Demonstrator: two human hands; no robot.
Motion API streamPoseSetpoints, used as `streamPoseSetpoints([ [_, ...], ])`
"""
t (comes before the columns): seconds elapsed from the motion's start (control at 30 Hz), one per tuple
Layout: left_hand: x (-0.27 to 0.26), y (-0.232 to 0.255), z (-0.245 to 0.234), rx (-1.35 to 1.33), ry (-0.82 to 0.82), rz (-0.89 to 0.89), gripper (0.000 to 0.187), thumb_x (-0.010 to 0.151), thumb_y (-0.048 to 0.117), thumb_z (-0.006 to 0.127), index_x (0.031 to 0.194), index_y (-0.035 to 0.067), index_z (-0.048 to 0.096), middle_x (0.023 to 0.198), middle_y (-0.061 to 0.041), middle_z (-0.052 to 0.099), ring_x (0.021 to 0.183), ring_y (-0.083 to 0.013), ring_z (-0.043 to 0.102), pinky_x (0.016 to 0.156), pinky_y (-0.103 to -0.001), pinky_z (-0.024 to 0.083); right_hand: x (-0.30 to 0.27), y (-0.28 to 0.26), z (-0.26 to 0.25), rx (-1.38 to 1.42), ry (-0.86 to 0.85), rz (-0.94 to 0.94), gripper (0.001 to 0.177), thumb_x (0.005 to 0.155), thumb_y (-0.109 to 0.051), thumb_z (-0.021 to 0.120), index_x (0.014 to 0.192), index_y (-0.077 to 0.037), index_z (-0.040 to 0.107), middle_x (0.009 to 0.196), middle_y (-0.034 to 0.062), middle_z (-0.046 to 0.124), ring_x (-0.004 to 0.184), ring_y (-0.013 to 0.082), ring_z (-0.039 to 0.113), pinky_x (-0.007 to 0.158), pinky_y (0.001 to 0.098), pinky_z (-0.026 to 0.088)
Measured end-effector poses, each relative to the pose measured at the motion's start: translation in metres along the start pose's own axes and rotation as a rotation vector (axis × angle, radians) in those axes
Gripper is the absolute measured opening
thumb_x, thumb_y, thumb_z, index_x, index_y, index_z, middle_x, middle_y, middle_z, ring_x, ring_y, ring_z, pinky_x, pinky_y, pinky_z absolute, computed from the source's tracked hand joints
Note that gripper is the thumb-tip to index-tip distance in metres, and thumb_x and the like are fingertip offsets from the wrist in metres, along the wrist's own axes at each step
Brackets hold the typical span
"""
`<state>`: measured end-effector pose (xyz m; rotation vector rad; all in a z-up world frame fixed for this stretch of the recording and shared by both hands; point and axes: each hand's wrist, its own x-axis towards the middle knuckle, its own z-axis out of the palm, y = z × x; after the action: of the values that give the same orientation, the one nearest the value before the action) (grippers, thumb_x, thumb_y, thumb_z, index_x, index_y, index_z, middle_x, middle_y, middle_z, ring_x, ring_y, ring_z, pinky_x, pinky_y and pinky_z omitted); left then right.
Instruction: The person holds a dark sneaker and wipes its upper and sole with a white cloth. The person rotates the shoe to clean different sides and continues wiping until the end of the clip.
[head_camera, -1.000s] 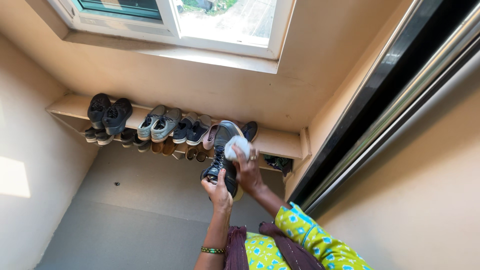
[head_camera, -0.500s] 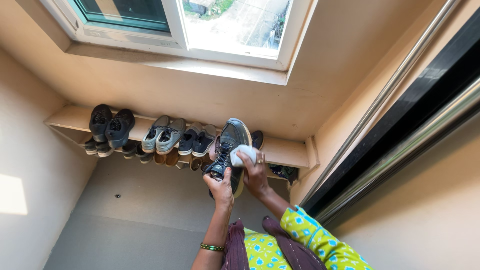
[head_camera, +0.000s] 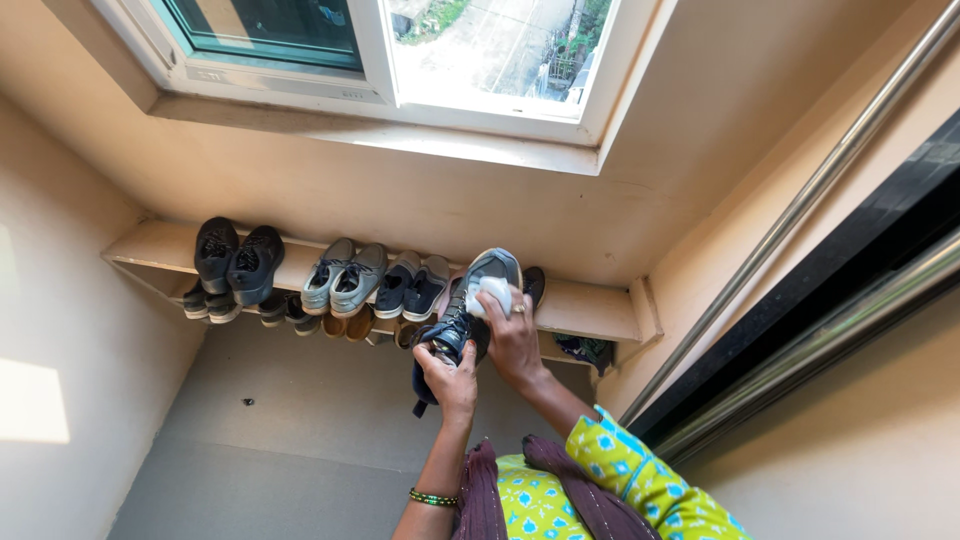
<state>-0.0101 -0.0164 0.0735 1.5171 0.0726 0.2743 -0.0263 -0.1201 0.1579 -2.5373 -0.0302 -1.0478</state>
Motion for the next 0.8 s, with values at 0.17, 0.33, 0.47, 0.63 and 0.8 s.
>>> streamPoseSetpoints([
  [0.17,0.004,-0.023,0.0,-0.113,-0.008,-0.164,0.057,0.077,0.004,0.082,0.119,-0.001,0.044,0.116,-0.014,0.055,0.105,-0.0202,0.057,0.094,-0.032,0.047,-0.041,-0.018,0.0,0.163,-0.02,0.016,0.054,0.078,0.005,0.067,0.131,-0.007,0.062,0.127,0.026,0.057,0.116,0.0469,0.054,0.099,0.0541,0.046],
  [0.33,0.002,-0.005,-0.001,-0.008,-0.05,-0.132,0.057,0.073,0.005,0.083,0.116,0.0,0.046,0.11,-0.013,0.061,0.099,-0.0197,0.061,0.089,-0.031,0.051,-0.035,0.001,-0.01,0.039,-0.042,-0.032,0.06,0.071,0.008,0.065,0.128,-0.01,0.064,0.125,0.0232,0.06,0.114,0.0452,0.054,0.098,0.0527,0.047],
  [0.47,-0.003,0.026,0.001,0.096,-0.062,-0.025,0.058,0.066,0.007,0.085,0.111,0.0,0.049,0.098,-0.012,0.066,0.086,-0.0198,0.066,0.082,-0.032,0.055,0.005,0.031,-0.027,-0.148,0.012,-0.012,0.06,0.073,0.008,0.066,0.129,-0.012,0.065,0.122,0.0249,0.057,0.109,0.0447,0.054,0.094,0.053,0.047],
  [0.63,-0.019,0.044,-0.008,0.177,-0.114,0.205,0.052,0.067,0.008,0.085,0.107,0.0,0.053,0.094,-0.015,0.069,0.083,-0.0243,0.07,0.081,-0.036,0.056,0.023,0.034,-0.043,-0.189,-0.05,0.085,0.048,0.081,0.002,0.068,0.126,-0.014,0.066,0.123,0.0238,0.059,0.104,0.0434,0.054,0.09,0.0526,0.047],
  [0.8,-0.02,0.043,-0.015,0.267,-0.136,0.383,0.056,0.07,0.011,0.085,0.114,-0.001,0.052,0.098,-0.02,0.068,0.085,-0.0355,0.07,0.079,-0.042,0.056,0.032,0.01,-0.045,-0.14,-0.157,-0.137,0.056,0.071,0.002,0.066,0.124,-0.014,0.064,0.12,0.0217,0.059,0.118,0.0424,0.055,0.1,0.0546,0.048],
])
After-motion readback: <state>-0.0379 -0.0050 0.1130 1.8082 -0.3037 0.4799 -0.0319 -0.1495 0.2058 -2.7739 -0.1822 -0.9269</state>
